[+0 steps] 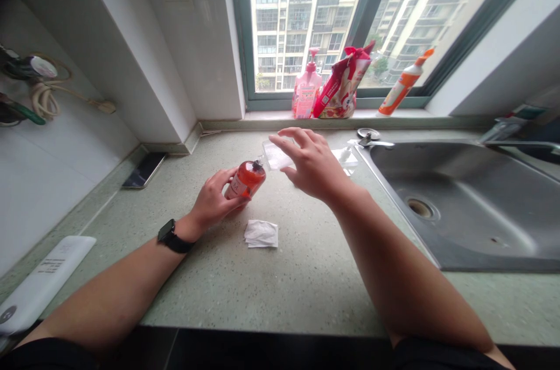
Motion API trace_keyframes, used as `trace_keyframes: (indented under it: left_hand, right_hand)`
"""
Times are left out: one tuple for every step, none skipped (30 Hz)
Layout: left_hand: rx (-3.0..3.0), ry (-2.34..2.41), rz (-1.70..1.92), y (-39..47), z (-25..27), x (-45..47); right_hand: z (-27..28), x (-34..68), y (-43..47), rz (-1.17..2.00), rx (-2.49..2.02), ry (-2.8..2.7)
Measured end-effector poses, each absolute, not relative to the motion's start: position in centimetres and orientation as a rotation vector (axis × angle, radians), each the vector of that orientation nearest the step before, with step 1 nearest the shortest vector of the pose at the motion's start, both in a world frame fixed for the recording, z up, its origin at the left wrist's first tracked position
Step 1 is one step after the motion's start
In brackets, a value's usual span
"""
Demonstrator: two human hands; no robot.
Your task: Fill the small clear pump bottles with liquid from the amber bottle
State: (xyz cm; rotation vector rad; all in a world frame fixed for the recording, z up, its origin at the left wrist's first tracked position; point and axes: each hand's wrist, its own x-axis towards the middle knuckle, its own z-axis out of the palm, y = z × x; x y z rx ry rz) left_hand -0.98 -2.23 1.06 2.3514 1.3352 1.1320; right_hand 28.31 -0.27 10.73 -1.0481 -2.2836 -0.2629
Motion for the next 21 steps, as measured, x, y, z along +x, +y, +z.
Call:
trace_keyframes:
  left_hand:
    - [2.354, 1.339, 1.132, -2.21, 1.05, -0.98]
    - [2.357, 1.343, 1.132, -2.2, 1.04, -0.98]
    - [2.36, 1.345, 1.13, -2.19, 1.03, -0.98]
    - [2.362, 1.346, 1.13, -2.19, 1.03, -0.98]
    - [2.362, 1.345, 1.129, -2.2, 1.03, -0.97]
    - [2.361, 1.343, 1.13, -2.21, 1.05, -0.97]
    - [2.361, 1.342, 1.129, -2.23, 1.07, -0.97]
    - [2.36, 1.342, 1.127, -2.24, 1.09, -0.96]
    - [2.36, 1.343, 1.126, -2.25, 1.11, -0.96]
    - [2.361, 1.343, 1.123, -2.25, 1.13, -0.96]
    - [2.363, 1.344, 1.122, -2.25, 1.14, -0.96]
    - [2.365, 1.342, 1.122, -2.24, 1.14, -0.97]
    - [2.365, 1.34, 1.123, -2.22, 1.13, -0.98]
    - [2.365, 1.337, 1.125, -2.19, 1.11, -1.0]
    - [2.366, 1.334, 1.126, -2.17, 1.08, -1.02]
    - [2.367, 1.331, 1.128, -2.14, 1.06, -1.03]
    - [2.369, 1.328, 1.13, -2.13, 1.04, -1.04]
    - [2.373, 1.327, 1.133, -2.12, 1.03, -1.04]
    - [2.376, 1.326, 1.137, -2.11, 1.03, -1.04]
    - [2.38, 1.324, 1.14, -2.12, 1.04, -1.03]
    - [2.382, 1.323, 1.143, -2.13, 1.06, -1.02]
  right_hand:
    - [10.74, 28.3, -0.29, -0.266, -1.048, -2.283]
    - [10.74, 28.29, -0.3, -0.271, -1.047, -2.282]
    - [10.74, 28.28, -0.31, -0.275, -1.046, -2.282]
    - [10.74, 28.27, -0.32, -0.277, -1.046, -2.282]
    - [10.73, 28.27, -0.33, -0.279, -1.046, -2.282]
    - [10.73, 28.27, -0.34, -0.28, -1.047, -2.283]
    - [10.73, 28.27, -0.35, -0.281, -1.048, -2.283]
    - [10.73, 28.27, -0.36, -0.283, -1.049, -2.284]
    - [10.73, 28.27, -0.37, -0.286, -1.049, -2.284]
    - [10.74, 28.26, -0.37, -0.29, -1.048, -2.283]
    - [10.74, 28.26, -0.38, -0.293, -1.045, -2.282]
    - [10.74, 28.25, -0.39, -0.296, -1.042, -2.282]
    - [10.74, 28.25, -0.4, -0.299, -1.038, -2.281]
    - [10.74, 28.26, -0.4, -0.302, -1.037, -2.281]
    - [10.73, 28.26, -0.39, -0.305, -1.036, -2.282]
    - [10.71, 28.28, -0.37, -0.308, -1.036, -2.284]
    - [10.69, 28.29, -0.34, -0.311, -1.036, -2.287]
    - [10.67, 28.32, -0.31, -0.315, -1.034, -2.289]
    - [10.64, 28.34, -0.27, -0.32, -1.029, -2.29]
    - [10.61, 28.36, -0.23, -0.324, -1.022, -2.29]
    - [10.58, 28.37, -0.2, -0.328, -1.015, -2.289]
